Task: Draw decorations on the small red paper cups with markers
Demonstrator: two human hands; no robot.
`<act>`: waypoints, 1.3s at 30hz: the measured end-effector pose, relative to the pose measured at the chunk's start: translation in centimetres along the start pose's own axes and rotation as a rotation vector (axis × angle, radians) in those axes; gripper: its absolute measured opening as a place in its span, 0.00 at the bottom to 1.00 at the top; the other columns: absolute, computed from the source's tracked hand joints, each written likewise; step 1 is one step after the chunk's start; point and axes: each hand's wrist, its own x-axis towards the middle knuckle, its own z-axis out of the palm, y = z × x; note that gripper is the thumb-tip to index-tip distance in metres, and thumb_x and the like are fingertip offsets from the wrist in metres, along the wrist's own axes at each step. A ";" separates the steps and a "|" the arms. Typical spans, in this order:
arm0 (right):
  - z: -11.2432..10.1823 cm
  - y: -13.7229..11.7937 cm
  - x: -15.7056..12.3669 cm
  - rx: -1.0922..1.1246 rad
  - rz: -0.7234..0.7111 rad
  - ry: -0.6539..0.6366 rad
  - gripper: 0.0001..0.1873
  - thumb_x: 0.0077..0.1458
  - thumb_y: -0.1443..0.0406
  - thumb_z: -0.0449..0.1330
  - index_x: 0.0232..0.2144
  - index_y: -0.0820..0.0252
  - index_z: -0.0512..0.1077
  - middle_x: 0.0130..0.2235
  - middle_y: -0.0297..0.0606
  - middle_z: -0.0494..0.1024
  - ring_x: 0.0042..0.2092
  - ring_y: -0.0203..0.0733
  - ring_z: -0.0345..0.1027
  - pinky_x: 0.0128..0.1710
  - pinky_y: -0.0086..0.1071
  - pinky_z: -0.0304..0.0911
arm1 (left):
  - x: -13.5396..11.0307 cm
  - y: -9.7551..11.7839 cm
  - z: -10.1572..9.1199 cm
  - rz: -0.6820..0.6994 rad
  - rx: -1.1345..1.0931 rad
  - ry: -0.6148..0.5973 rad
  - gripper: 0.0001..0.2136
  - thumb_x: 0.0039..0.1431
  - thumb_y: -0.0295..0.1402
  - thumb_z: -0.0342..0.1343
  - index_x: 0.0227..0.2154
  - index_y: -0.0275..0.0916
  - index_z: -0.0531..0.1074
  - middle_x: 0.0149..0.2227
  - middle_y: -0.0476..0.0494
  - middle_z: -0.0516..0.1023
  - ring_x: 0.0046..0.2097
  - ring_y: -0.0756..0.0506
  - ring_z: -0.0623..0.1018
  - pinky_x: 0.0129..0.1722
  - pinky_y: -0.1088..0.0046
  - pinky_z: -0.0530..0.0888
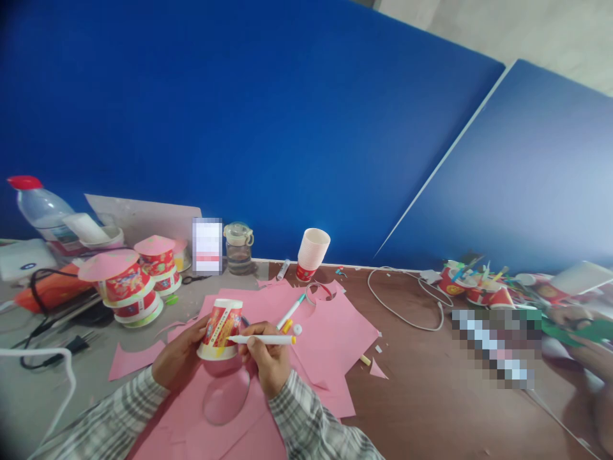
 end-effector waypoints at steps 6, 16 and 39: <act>0.0 -0.2 0.0 -0.001 0.013 -0.004 0.10 0.42 0.60 0.63 0.25 0.62 0.75 0.16 0.35 0.75 0.16 0.35 0.62 0.13 0.23 0.57 | -0.1 0.1 0.3 -0.011 -0.015 -0.017 0.17 0.46 0.26 0.47 0.40 0.30 0.69 0.33 0.30 0.78 0.35 0.32 0.73 0.32 0.56 0.68; -0.1 0.0 0.1 0.013 0.007 0.023 0.10 0.42 0.59 0.63 0.25 0.61 0.75 0.16 0.35 0.75 0.15 0.35 0.62 0.13 0.23 0.56 | -0.2 0.2 0.4 -0.011 -0.005 -0.004 0.16 0.45 0.26 0.47 0.39 0.31 0.69 0.32 0.31 0.78 0.34 0.32 0.73 0.31 0.57 0.69; 1.4 -1.5 -0.6 -0.124 -0.031 -0.057 0.08 0.43 0.61 0.61 0.26 0.60 0.76 0.18 0.34 0.74 0.17 0.37 0.62 0.17 0.27 0.58 | 0.1 -0.3 -0.3 0.020 -0.003 -0.002 0.17 0.45 0.25 0.47 0.40 0.32 0.70 0.34 0.32 0.78 0.35 0.33 0.74 0.32 0.57 0.69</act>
